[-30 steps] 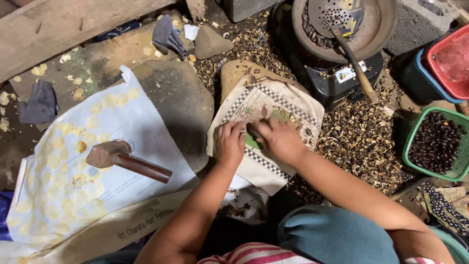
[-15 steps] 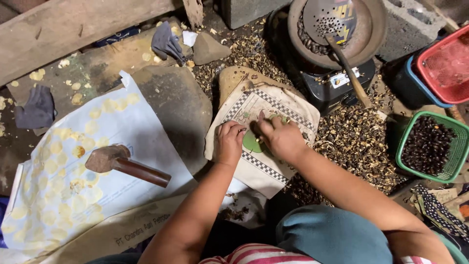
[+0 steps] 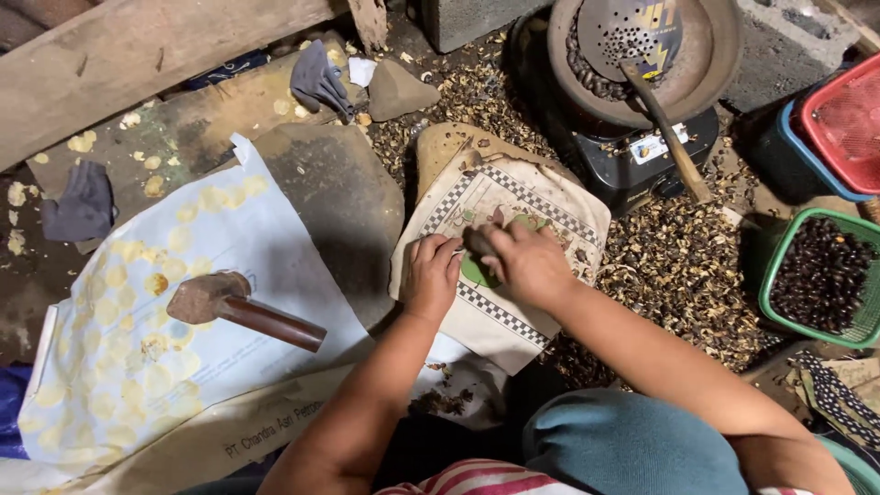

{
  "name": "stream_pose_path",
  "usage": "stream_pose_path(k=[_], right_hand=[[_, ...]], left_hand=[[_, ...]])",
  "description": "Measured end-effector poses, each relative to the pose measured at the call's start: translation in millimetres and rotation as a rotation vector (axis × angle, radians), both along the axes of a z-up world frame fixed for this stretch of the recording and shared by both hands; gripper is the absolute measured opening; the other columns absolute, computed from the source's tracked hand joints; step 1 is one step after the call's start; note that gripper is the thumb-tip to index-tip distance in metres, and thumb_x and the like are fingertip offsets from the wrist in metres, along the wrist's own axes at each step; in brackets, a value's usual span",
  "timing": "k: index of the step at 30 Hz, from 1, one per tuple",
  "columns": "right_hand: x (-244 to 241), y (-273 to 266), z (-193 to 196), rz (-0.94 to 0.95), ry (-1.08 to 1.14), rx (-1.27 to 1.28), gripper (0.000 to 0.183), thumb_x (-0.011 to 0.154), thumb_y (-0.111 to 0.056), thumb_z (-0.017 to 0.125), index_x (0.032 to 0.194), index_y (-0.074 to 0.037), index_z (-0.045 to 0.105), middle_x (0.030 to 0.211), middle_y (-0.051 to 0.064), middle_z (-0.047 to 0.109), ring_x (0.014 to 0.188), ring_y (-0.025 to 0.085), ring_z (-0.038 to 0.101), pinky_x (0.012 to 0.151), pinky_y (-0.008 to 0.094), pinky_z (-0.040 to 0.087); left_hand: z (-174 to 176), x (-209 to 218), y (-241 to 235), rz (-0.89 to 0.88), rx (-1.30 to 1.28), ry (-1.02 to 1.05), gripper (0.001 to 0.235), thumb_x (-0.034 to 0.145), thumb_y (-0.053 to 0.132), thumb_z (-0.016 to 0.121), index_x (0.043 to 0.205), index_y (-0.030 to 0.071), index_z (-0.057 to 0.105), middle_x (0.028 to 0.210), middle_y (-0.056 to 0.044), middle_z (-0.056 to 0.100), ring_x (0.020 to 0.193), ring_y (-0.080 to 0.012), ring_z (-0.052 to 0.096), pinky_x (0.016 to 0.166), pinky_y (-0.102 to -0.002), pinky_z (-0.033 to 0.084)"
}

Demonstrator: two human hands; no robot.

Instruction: The person sits on the floor and uses a stone to crack nuts on a patterned cloth. They then use a hammer to flatten the cracked nuts on a white sheet. The person also stirs dark seeds in a pan on a portable gas stove using a slotted spoon.

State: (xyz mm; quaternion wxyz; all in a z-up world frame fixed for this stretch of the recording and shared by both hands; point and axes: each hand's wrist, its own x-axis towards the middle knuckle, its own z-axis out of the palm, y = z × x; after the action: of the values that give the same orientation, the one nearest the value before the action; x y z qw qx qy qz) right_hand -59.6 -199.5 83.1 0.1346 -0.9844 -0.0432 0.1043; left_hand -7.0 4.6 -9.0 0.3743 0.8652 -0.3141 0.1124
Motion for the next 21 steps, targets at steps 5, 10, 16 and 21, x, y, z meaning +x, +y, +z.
stream_pose_path(k=[5,10,16,21], right_hand=[[13.1,-10.9,-6.8,-0.25,0.215,0.187,0.054,0.101,-0.047,0.052,0.148,-0.026,0.037,0.118,0.023,0.062,0.107,0.048,0.068,0.095,0.058,0.049],[32.4,-12.6,13.9,-0.313,0.352,0.261,0.051,0.099,-0.044,0.055,0.144,-0.025,0.04,0.119,0.026,0.065,0.114,0.049,0.066,0.099,0.057,0.05],[32.2,-14.9,7.8,-0.284,0.338,0.223,0.048,0.097,-0.042,0.056,0.139,-0.023,0.043,0.117,0.028,0.068,0.114,0.048,0.066,0.1,0.059,0.05],[28.2,-4.3,7.2,-0.053,0.296,-0.111,0.048,0.101,-0.042,0.05,0.147,-0.033,0.039,0.127,0.017,0.067,0.107,0.037,0.072,0.102,0.057,0.047]], left_hand=[[4.4,1.8,2.6,-0.001,-0.006,0.027,0.027,0.089,0.016,0.07,0.116,0.017,0.072,0.107,-0.005,0.06,0.101,-0.0287,0.06,0.091,-0.041,0.05],[-1.0,5.2,-5.7,0.015,-0.011,0.033,0.024,0.09,0.017,0.07,0.114,0.019,0.071,0.106,-0.003,0.06,0.1,-0.0273,0.06,0.091,-0.041,0.05],[-9.8,3.5,-12.4,0.037,-0.001,0.0,0.019,0.091,0.017,0.071,0.11,0.019,0.071,0.103,-0.002,0.061,0.098,-0.0268,0.061,0.089,-0.04,0.05],[-13.1,1.9,-14.6,0.082,-0.023,0.082,0.018,0.088,0.018,0.074,0.105,0.021,0.074,0.102,0.0,0.061,0.096,-0.0278,0.061,0.091,-0.041,0.051]])
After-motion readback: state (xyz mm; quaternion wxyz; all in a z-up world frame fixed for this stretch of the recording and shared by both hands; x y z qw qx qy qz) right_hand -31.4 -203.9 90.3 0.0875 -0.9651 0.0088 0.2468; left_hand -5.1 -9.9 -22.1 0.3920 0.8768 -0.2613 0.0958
